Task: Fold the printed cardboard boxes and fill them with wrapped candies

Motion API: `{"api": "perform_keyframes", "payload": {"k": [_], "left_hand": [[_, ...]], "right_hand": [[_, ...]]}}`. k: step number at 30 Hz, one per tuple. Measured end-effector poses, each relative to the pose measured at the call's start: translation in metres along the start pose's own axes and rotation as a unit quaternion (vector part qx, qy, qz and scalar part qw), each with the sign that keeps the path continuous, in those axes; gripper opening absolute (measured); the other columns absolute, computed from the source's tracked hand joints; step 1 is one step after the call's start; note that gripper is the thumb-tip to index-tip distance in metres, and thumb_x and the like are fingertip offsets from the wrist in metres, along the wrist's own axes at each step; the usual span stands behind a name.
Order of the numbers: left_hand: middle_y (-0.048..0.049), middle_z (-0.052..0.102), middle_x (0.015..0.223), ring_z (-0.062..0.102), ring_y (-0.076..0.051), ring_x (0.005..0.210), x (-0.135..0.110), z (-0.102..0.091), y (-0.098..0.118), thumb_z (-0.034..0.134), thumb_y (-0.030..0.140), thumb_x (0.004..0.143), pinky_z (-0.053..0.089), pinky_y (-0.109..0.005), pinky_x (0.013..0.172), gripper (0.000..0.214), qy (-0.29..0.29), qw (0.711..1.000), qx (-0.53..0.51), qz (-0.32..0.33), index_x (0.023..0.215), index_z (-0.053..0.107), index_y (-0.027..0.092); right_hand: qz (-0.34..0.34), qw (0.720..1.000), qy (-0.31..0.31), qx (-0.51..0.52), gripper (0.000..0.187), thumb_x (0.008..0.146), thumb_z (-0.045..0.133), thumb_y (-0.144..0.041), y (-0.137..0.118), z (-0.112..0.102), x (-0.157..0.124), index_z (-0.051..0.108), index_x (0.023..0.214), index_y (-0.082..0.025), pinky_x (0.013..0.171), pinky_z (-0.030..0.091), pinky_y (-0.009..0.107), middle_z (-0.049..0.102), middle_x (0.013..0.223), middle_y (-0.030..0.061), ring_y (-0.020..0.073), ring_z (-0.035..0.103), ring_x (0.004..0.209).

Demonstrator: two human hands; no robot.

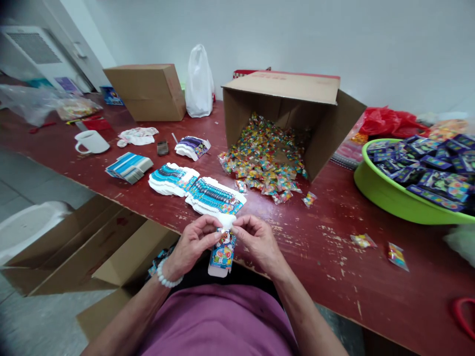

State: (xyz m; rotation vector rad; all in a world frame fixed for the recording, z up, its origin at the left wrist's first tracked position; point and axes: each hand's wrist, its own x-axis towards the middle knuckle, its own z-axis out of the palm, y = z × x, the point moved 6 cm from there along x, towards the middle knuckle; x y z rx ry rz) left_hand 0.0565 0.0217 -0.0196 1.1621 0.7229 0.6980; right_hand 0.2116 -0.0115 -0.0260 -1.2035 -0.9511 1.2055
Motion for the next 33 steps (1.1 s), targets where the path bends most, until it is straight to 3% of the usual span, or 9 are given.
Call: {"api": "perform_keyframes", "payload": {"k": [3, 5, 9, 13, 15, 19, 22, 25, 33], "left_hand": [[0.0004, 0.061, 0.077, 0.054, -0.009, 0.068, -0.001, 0.0, 0.001, 0.069, 0.03, 0.083, 0.042, -0.02, 0.062, 0.02, -0.009, 1.0, 0.022, -0.002, 0.09, 0.057, 0.016], [-0.0002, 0.062, 0.08, 0.055, -0.009, 0.07, -0.001, -0.001, 0.002, 0.07, 0.03, 0.082, 0.043, -0.02, 0.064, 0.02, -0.006, 1.0, 0.016, 0.007, 0.09, 0.057, 0.016], [0.0011, 0.064, 0.087, 0.059, -0.01, 0.072, -0.001, 0.0, 0.0, 0.073, 0.029, 0.08, 0.046, -0.021, 0.067, 0.042, 0.024, 0.996, -0.08, 0.013, 0.114, 0.049, 0.022], [-0.0031, 0.067, 0.085, 0.065, -0.015, 0.064, -0.003, 0.016, -0.019, 0.06, 0.052, 0.087, 0.05, -0.025, 0.059, 0.048, -0.039, 0.98, -0.164, -0.101, 0.122, 0.049, 0.02], [-0.006, 0.067, 0.079, 0.063, -0.016, 0.052, -0.004, 0.021, -0.027, 0.046, 0.063, 0.088, 0.048, -0.026, 0.049, 0.058, -0.055, 0.974, -0.169, -0.144, 0.122, 0.053, 0.016], [-0.0055, 0.068, 0.072, 0.061, -0.014, 0.047, -0.001, 0.018, -0.032, 0.042, 0.066, 0.089, 0.047, -0.023, 0.044, 0.066, -0.016, 0.977, -0.15, -0.152, 0.133, 0.05, 0.016], [-0.0046, 0.067, 0.07, 0.06, -0.014, 0.045, 0.001, 0.02, -0.029, 0.042, 0.069, 0.087, 0.045, -0.022, 0.042, 0.072, -0.021, 0.981, -0.126, -0.145, 0.135, 0.05, 0.017], [-0.0038, 0.067, 0.07, 0.059, -0.012, 0.046, 0.002, 0.02, -0.022, 0.043, 0.07, 0.087, 0.046, -0.022, 0.043, 0.071, -0.009, 0.991, -0.085, -0.106, 0.132, 0.055, 0.016], [-0.0047, 0.066, 0.063, 0.056, -0.012, 0.042, 0.002, 0.022, -0.023, 0.038, 0.074, 0.086, 0.041, -0.02, 0.04, 0.074, -0.025, 0.995, -0.027, -0.091, 0.116, 0.065, 0.012]], "right_hand": [[0.035, 0.997, -0.045, 0.051, 0.038, 0.071, 0.081, -0.039, 0.003, 0.006, 0.001, 0.069, 0.101, -0.021, 0.068, 0.048, 0.027, 0.068, 0.08, -0.0001, 0.014, 0.06, 0.07], [0.037, 0.997, -0.065, 0.029, 0.03, 0.074, 0.079, -0.04, 0.002, 0.008, 0.001, 0.071, 0.094, -0.019, 0.068, 0.049, 0.028, 0.069, 0.081, 0.0012, 0.0147, 0.061, 0.071], [-0.034, 0.999, -0.01, -0.025, 0.021, 0.074, 0.078, -0.038, -0.009, 0.004, -0.001, 0.069, 0.076, -0.019, 0.065, 0.048, 0.027, 0.067, 0.073, -0.0003, 0.0144, 0.059, 0.068], [-0.018, 1.0, -0.022, 0.004, 0.02, 0.082, 0.07, -0.041, -0.007, 0.011, -0.007, 0.068, 0.086, -0.022, 0.052, 0.048, 0.027, 0.066, 0.07, 0.0001, 0.0142, 0.058, 0.055], [-0.017, 0.998, -0.05, -0.019, 0.021, 0.087, 0.065, -0.042, -0.007, 0.015, -0.009, 0.069, 0.093, -0.023, 0.047, 0.047, 0.027, 0.069, 0.08, 0.003, 0.0137, 0.058, 0.052], [-0.1, 0.983, -0.071, -0.135, 0.018, 0.088, 0.065, -0.038, -0.021, 0.014, -0.011, 0.073, 0.087, -0.022, 0.066, 0.054, 0.029, 0.07, 0.112, 0.0075, 0.0168, 0.067, 0.076], [-0.039, 0.993, -0.091, -0.068, 0.021, 0.087, 0.066, -0.04, -0.02, 0.014, -0.01, 0.07, 0.081, -0.02, 0.06, 0.055, 0.028, 0.07, 0.113, 0.0067, 0.013, 0.064, 0.062], [0.022, 0.994, -0.105, 0.011, 0.021, 0.08, 0.074, -0.039, -0.018, 0.018, -0.008, 0.068, 0.082, -0.019, 0.055, 0.056, 0.028, 0.073, 0.103, 0.0059, 0.0136, 0.065, 0.059], [0.03, 0.999, -0.033, 0.005, 0.024, 0.073, 0.078, -0.04, -0.013, 0.012, 0.001, 0.07, 0.075, -0.018, 0.045, 0.051, 0.027, 0.072, 0.071, 0.0029, 0.0142, 0.061, 0.048]]}}
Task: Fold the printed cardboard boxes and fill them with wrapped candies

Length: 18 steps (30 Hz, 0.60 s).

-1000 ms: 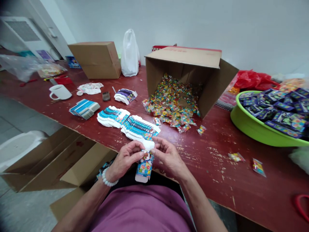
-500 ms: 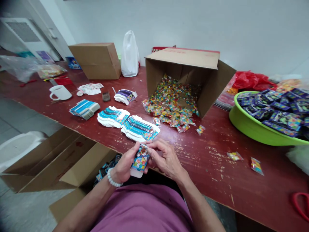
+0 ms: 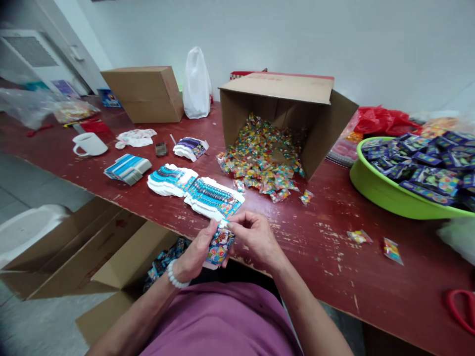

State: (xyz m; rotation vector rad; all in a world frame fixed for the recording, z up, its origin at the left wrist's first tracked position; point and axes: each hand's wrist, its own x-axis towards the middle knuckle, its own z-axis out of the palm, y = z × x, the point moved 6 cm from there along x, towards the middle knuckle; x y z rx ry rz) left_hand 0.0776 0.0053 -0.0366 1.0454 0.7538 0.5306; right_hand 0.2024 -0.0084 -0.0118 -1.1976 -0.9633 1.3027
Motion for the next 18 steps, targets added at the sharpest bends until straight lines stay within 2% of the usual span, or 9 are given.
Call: {"api": "perform_keyframes", "payload": {"k": [3, 5, 12, 15, 18], "left_hand": [[-0.0042, 0.066, 0.064, 0.056, -0.011, 0.041, 0.0, -0.001, -0.001, 0.04, 0.072, 0.086, 0.041, -0.02, 0.04, 0.071, 0.008, 1.0, -0.005, 0.004, 0.117, 0.063, 0.012], [-0.0046, 0.067, 0.067, 0.057, -0.012, 0.041, 0.0, 0.0, -0.002, 0.04, 0.072, 0.086, 0.042, -0.02, 0.039, 0.071, 0.006, 1.0, -0.016, 0.001, 0.119, 0.062, 0.013], [-0.0058, 0.067, 0.069, 0.058, -0.013, 0.043, 0.002, 0.001, -0.009, 0.043, 0.065, 0.089, 0.044, -0.021, 0.041, 0.063, -0.012, 0.999, -0.046, -0.019, 0.112, 0.064, 0.011], [-0.0061, 0.067, 0.069, 0.057, -0.012, 0.044, 0.002, -0.002, -0.007, 0.042, 0.063, 0.09, 0.044, -0.021, 0.042, 0.058, 0.0, 1.0, -0.031, -0.005, 0.102, 0.066, 0.011], [-0.0054, 0.065, 0.064, 0.057, -0.012, 0.044, 0.002, -0.004, -0.002, 0.043, 0.063, 0.09, 0.044, -0.021, 0.043, 0.057, 0.011, 1.0, -0.006, 0.012, 0.086, 0.066, 0.011]], "right_hand": [[-0.027, 1.0, -0.004, -0.014, 0.024, 0.075, 0.077, -0.041, -0.003, -0.001, -0.002, 0.071, 0.075, -0.018, 0.049, 0.052, 0.026, 0.074, 0.081, 0.004, 0.014, 0.062, 0.054], [-0.031, 0.999, -0.011, -0.01, 0.024, 0.078, 0.074, -0.042, -0.001, -0.002, -0.004, 0.071, 0.077, -0.019, 0.051, 0.053, 0.026, 0.073, 0.081, 0.0039, 0.0142, 0.063, 0.057], [0.038, 0.995, -0.048, 0.08, 0.026, 0.082, 0.07, -0.043, 0.02, 0.0, -0.003, 0.066, 0.085, -0.018, 0.045, 0.05, 0.027, 0.071, 0.075, 0.0026, 0.014, 0.061, 0.048], [0.012, 0.998, -0.057, 0.027, 0.027, 0.083, 0.07, -0.044, 0.014, 0.002, -0.005, 0.067, 0.091, -0.017, 0.051, 0.052, 0.027, 0.071, 0.08, 0.0039, 0.0145, 0.064, 0.055], [-0.062, 0.993, -0.029, -0.098, 0.031, 0.081, 0.072, -0.04, 0.002, -0.001, -0.008, 0.069, 0.104, -0.02, 0.057, 0.052, 0.027, 0.072, 0.093, 0.0054, 0.0156, 0.065, 0.066]]}}
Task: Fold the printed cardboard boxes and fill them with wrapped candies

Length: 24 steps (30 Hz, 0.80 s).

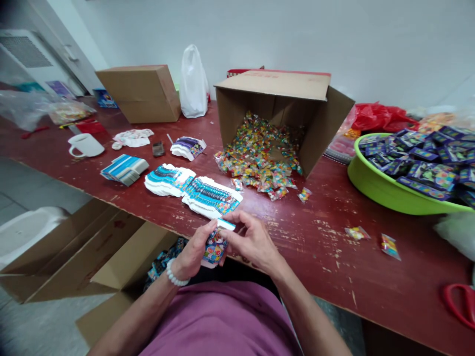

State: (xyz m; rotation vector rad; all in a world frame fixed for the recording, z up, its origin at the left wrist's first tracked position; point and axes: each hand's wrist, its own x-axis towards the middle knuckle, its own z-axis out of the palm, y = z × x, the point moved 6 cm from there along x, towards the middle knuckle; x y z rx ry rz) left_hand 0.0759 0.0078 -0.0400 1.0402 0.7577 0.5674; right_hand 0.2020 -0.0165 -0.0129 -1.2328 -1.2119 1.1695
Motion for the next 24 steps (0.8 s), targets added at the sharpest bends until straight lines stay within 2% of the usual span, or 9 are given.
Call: {"api": "perform_keyframes", "payload": {"k": [3, 7, 9, 12, 14, 19, 22, 24], "left_hand": [[-0.0045, 0.064, 0.062, 0.057, -0.012, 0.044, 0.0, 0.0, 0.001, 0.044, 0.063, 0.089, 0.044, -0.021, 0.041, 0.056, 0.001, 1.0, -0.005, -0.006, 0.088, 0.065, 0.012], [-0.0043, 0.065, 0.062, 0.057, -0.013, 0.042, 0.0, 0.003, -0.005, 0.045, 0.062, 0.089, 0.043, -0.021, 0.04, 0.055, -0.021, 0.999, -0.02, -0.028, 0.094, 0.066, 0.011], [-0.005, 0.065, 0.062, 0.057, -0.013, 0.041, 0.001, 0.003, -0.009, 0.044, 0.062, 0.089, 0.043, -0.022, 0.039, 0.056, -0.015, 0.998, -0.044, -0.039, 0.088, 0.065, 0.011], [-0.0054, 0.065, 0.061, 0.057, -0.013, 0.04, 0.003, 0.002, -0.012, 0.041, 0.062, 0.09, 0.042, -0.022, 0.038, 0.057, -0.007, 0.995, -0.09, -0.049, 0.078, 0.063, 0.011], [-0.0051, 0.064, 0.059, 0.057, -0.013, 0.039, 0.004, 0.003, -0.012, 0.041, 0.062, 0.09, 0.042, -0.021, 0.037, 0.057, -0.014, 0.993, -0.105, -0.055, 0.075, 0.062, 0.011], [-0.0077, 0.067, 0.06, 0.057, -0.015, 0.035, 0.004, 0.009, -0.016, 0.037, 0.062, 0.09, 0.041, -0.023, 0.033, 0.06, -0.079, 0.984, -0.134, -0.087, 0.077, 0.064, 0.01], [-0.0094, 0.068, 0.06, 0.058, -0.017, 0.035, 0.004, 0.013, -0.018, 0.033, 0.062, 0.091, 0.041, -0.024, 0.032, 0.063, -0.125, 0.975, -0.158, -0.097, 0.078, 0.064, 0.009], [-0.0098, 0.069, 0.06, 0.06, -0.018, 0.036, 0.004, 0.015, -0.017, 0.032, 0.061, 0.092, 0.042, -0.024, 0.033, 0.063, -0.145, 0.971, -0.169, -0.091, 0.083, 0.065, 0.009]], "right_hand": [[-0.077, 0.99, 0.037, -0.112, 0.027, 0.083, 0.071, -0.036, -0.011, -0.006, -0.003, 0.072, 0.106, -0.023, 0.068, 0.053, 0.03, 0.073, 0.096, 0.0057, 0.0184, 0.066, 0.077], [-0.055, 0.994, 0.023, -0.088, 0.02, 0.087, 0.066, -0.036, -0.01, -0.009, -0.002, 0.076, 0.095, -0.021, 0.073, 0.054, 0.033, 0.075, 0.089, 0.0049, 0.0199, 0.069, 0.078], [-0.043, 0.996, 0.001, -0.072, 0.022, 0.087, 0.066, -0.037, -0.009, -0.008, -0.002, 0.074, 0.101, -0.022, 0.07, 0.055, 0.032, 0.075, 0.089, 0.0043, 0.0189, 0.069, 0.075], [-0.074, 0.993, -0.006, -0.093, 0.03, 0.085, 0.069, -0.035, -0.014, -0.007, -0.004, 0.071, 0.112, -0.023, 0.069, 0.054, 0.032, 0.074, 0.092, 0.0046, 0.0182, 0.068, 0.073], [-0.099, 0.988, 0.005, -0.119, 0.028, 0.085, 0.069, -0.033, -0.019, -0.008, -0.006, 0.073, 0.111, -0.023, 0.072, 0.054, 0.032, 0.074, 0.093, 0.005, 0.0192, 0.069, 0.076], [-0.05, 0.996, -0.023, -0.068, 0.024, 0.085, 0.068, -0.036, -0.019, -0.011, -0.008, 0.076, 0.105, -0.026, 0.068, 0.055, 0.031, 0.075, 0.093, 0.0036, 0.0196, 0.07, 0.075], [-0.074, 0.994, -0.04, -0.066, 0.021, 0.084, 0.07, -0.035, -0.02, -0.015, -0.006, 0.077, 0.101, -0.025, 0.071, 0.055, 0.029, 0.075, 0.091, 0.0029, 0.0191, 0.07, 0.078], [-0.086, 0.993, -0.025, -0.071, 0.02, 0.085, 0.068, -0.036, -0.017, -0.017, -0.003, 0.078, 0.096, -0.023, 0.073, 0.054, 0.029, 0.076, 0.086, 0.0028, 0.0186, 0.07, 0.077]]}}
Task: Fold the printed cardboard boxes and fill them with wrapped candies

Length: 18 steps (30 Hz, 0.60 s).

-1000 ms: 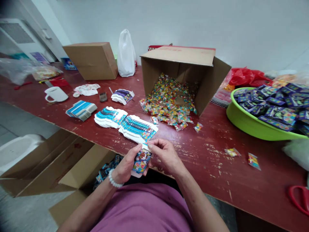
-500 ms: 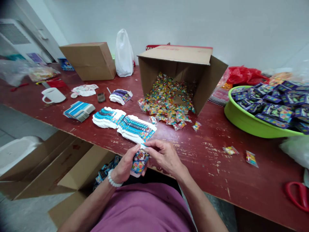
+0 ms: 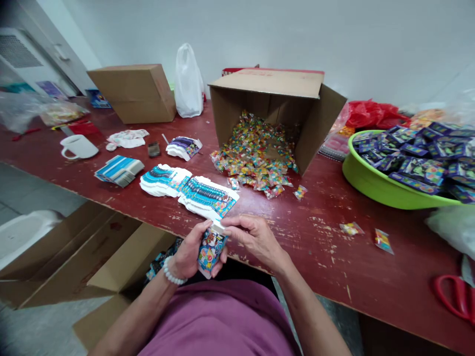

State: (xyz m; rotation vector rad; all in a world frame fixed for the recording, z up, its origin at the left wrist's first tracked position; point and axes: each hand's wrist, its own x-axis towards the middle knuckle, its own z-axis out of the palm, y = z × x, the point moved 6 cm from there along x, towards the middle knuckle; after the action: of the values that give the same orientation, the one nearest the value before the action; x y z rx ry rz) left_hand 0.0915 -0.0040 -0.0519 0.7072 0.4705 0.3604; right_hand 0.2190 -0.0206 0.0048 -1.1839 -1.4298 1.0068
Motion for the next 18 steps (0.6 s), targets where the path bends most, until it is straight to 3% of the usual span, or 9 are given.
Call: {"api": "perform_keyframes", "payload": {"k": [4, 8, 10, 14, 18], "left_hand": [[-0.008, 0.07, 0.062, 0.06, -0.018, 0.037, 0.0, 0.002, 0.004, 0.034, 0.058, 0.092, 0.044, -0.023, 0.034, 0.059, 0.017, 0.999, 0.005, 0.029, 0.107, 0.064, 0.01], [-0.0055, 0.067, 0.059, 0.058, -0.017, 0.039, -0.001, -0.003, 0.004, 0.039, 0.055, 0.092, 0.044, -0.023, 0.035, 0.058, 0.095, 0.994, 0.031, 0.049, 0.12, 0.059, 0.008], [-0.0048, 0.067, 0.061, 0.059, -0.016, 0.041, -0.002, -0.003, 0.003, 0.04, 0.056, 0.092, 0.045, -0.023, 0.036, 0.06, 0.108, 0.992, 0.045, 0.049, 0.128, 0.054, 0.01], [-0.0046, 0.068, 0.068, 0.058, -0.015, 0.041, -0.002, 0.003, 0.005, 0.04, 0.062, 0.092, 0.046, -0.023, 0.036, 0.066, 0.103, 0.99, 0.08, 0.048, 0.139, 0.047, 0.016], [-0.0048, 0.067, 0.073, 0.057, -0.013, 0.042, -0.004, 0.006, 0.011, 0.045, 0.061, 0.09, 0.046, -0.022, 0.038, 0.063, 0.117, 0.98, 0.146, 0.073, 0.135, 0.052, 0.017]], "right_hand": [[0.017, 0.998, 0.053, 0.022, 0.023, 0.089, 0.063, -0.039, 0.009, 0.001, -0.002, 0.077, 0.092, -0.021, 0.072, 0.055, 0.029, 0.077, 0.085, 0.0034, 0.0184, 0.07, 0.075], [-0.028, 0.999, 0.04, 0.012, 0.016, 0.089, 0.064, -0.032, 0.0, 0.007, -0.006, 0.074, 0.094, -0.022, 0.081, 0.055, 0.034, 0.076, 0.098, 0.0064, 0.0214, 0.071, 0.089], [-0.048, 0.998, 0.039, -0.018, 0.013, 0.089, 0.064, -0.029, -0.007, 0.007, -0.007, 0.074, 0.088, -0.021, 0.086, 0.054, 0.036, 0.075, 0.098, 0.0076, 0.023, 0.07, 0.095], [0.013, 0.999, 0.043, 0.02, 0.019, 0.09, 0.062, -0.033, -0.001, 0.006, -0.007, 0.068, 0.077, -0.02, 0.079, 0.055, 0.034, 0.074, 0.098, 0.0069, 0.0227, 0.071, 0.092], [0.065, 0.993, 0.059, 0.076, 0.016, 0.084, 0.068, -0.032, 0.014, 0.01, -0.005, 0.064, 0.075, -0.02, 0.07, 0.055, 0.03, 0.075, 0.092, 0.0042, 0.0182, 0.07, 0.077]]}}
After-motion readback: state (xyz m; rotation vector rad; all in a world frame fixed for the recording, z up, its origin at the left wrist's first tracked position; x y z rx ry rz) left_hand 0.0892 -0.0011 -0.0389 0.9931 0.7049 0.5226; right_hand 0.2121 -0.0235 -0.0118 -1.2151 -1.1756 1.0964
